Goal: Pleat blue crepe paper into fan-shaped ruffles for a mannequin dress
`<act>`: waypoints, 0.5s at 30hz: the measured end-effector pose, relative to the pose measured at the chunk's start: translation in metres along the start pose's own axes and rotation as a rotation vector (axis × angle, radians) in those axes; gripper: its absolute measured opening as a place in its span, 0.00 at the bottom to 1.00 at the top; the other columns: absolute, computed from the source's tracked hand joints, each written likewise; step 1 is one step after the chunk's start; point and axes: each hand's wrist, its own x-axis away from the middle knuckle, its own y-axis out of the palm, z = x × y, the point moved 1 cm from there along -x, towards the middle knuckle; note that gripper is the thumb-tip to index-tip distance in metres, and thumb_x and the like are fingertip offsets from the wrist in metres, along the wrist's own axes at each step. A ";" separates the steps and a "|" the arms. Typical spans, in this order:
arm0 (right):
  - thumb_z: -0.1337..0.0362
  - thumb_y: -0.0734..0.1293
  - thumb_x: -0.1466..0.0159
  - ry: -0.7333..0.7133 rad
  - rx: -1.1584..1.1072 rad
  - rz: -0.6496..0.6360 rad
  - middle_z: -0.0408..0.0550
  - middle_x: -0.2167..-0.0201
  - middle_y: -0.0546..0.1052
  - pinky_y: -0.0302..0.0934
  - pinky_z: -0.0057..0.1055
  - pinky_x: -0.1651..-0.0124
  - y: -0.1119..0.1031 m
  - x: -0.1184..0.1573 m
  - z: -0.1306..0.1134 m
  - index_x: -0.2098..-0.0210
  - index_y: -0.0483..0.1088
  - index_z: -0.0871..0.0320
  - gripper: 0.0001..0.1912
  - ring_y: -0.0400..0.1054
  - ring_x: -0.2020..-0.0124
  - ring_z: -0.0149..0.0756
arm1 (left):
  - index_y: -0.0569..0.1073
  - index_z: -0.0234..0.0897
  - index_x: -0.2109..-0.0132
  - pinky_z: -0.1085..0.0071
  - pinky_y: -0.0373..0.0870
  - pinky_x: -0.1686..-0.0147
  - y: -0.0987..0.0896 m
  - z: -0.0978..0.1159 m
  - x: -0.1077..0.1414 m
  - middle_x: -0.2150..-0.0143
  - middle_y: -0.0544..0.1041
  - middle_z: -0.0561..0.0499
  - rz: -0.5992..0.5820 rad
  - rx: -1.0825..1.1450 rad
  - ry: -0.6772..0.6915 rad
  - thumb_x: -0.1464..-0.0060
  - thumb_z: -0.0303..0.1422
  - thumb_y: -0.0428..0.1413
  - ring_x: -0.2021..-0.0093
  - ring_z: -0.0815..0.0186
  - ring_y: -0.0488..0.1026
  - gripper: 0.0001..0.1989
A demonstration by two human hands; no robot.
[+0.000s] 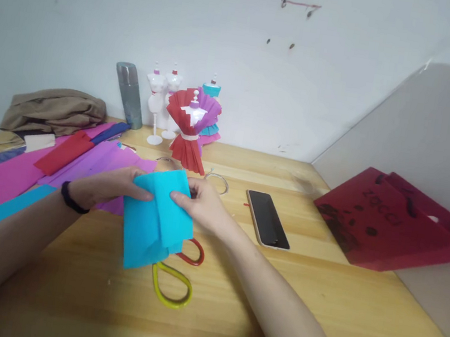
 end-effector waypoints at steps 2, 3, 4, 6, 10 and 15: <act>0.53 0.70 0.47 0.034 -0.048 -0.024 0.46 0.72 0.75 0.63 0.33 0.67 0.003 0.000 0.003 0.70 0.70 0.59 0.15 0.69 0.69 0.38 | 0.77 0.35 0.55 0.60 0.72 0.54 0.000 -0.001 -0.001 0.57 0.82 0.47 0.007 0.001 0.038 0.51 0.34 0.62 0.55 0.54 0.77 0.14; 0.53 0.71 0.48 0.053 -0.067 -0.034 0.46 0.71 0.76 0.63 0.33 0.67 0.004 0.000 0.005 0.69 0.71 0.59 0.16 0.70 0.69 0.39 | 0.77 0.35 0.55 0.59 0.72 0.53 -0.001 -0.002 -0.001 0.56 0.81 0.46 0.016 -0.002 0.054 0.51 0.34 0.61 0.55 0.54 0.77 0.15; 0.54 0.71 0.48 0.070 -0.078 -0.037 0.46 0.71 0.76 0.64 0.33 0.67 0.005 0.000 0.007 0.68 0.71 0.60 0.16 0.70 0.69 0.39 | 0.76 0.35 0.54 0.58 0.72 0.53 -0.001 -0.002 -0.002 0.55 0.81 0.45 0.025 -0.008 0.063 0.51 0.34 0.61 0.56 0.55 0.77 0.16; 0.54 0.72 0.49 0.086 -0.067 -0.018 0.47 0.72 0.76 0.64 0.33 0.68 0.006 0.000 0.009 0.68 0.72 0.60 0.16 0.70 0.70 0.39 | 0.76 0.34 0.55 0.57 0.72 0.54 -0.001 -0.004 -0.004 0.55 0.81 0.44 0.044 -0.027 0.070 0.52 0.35 0.62 0.57 0.55 0.77 0.16; 0.56 0.71 0.49 0.077 -0.006 0.032 0.48 0.73 0.77 0.65 0.35 0.67 0.005 -0.001 0.011 0.70 0.72 0.61 0.14 0.70 0.71 0.39 | 0.78 0.35 0.58 0.59 0.72 0.55 -0.001 -0.005 -0.007 0.58 0.82 0.46 0.038 -0.070 0.093 0.53 0.37 0.63 0.58 0.54 0.77 0.15; 0.57 0.72 0.48 0.063 0.013 0.052 0.47 0.72 0.78 0.65 0.34 0.68 0.003 -0.001 0.008 0.70 0.72 0.59 0.13 0.70 0.69 0.41 | 0.78 0.33 0.58 0.64 0.73 0.61 -0.005 0.001 -0.003 0.60 0.82 0.47 0.000 -0.250 0.104 0.51 0.37 0.62 0.61 0.56 0.77 0.15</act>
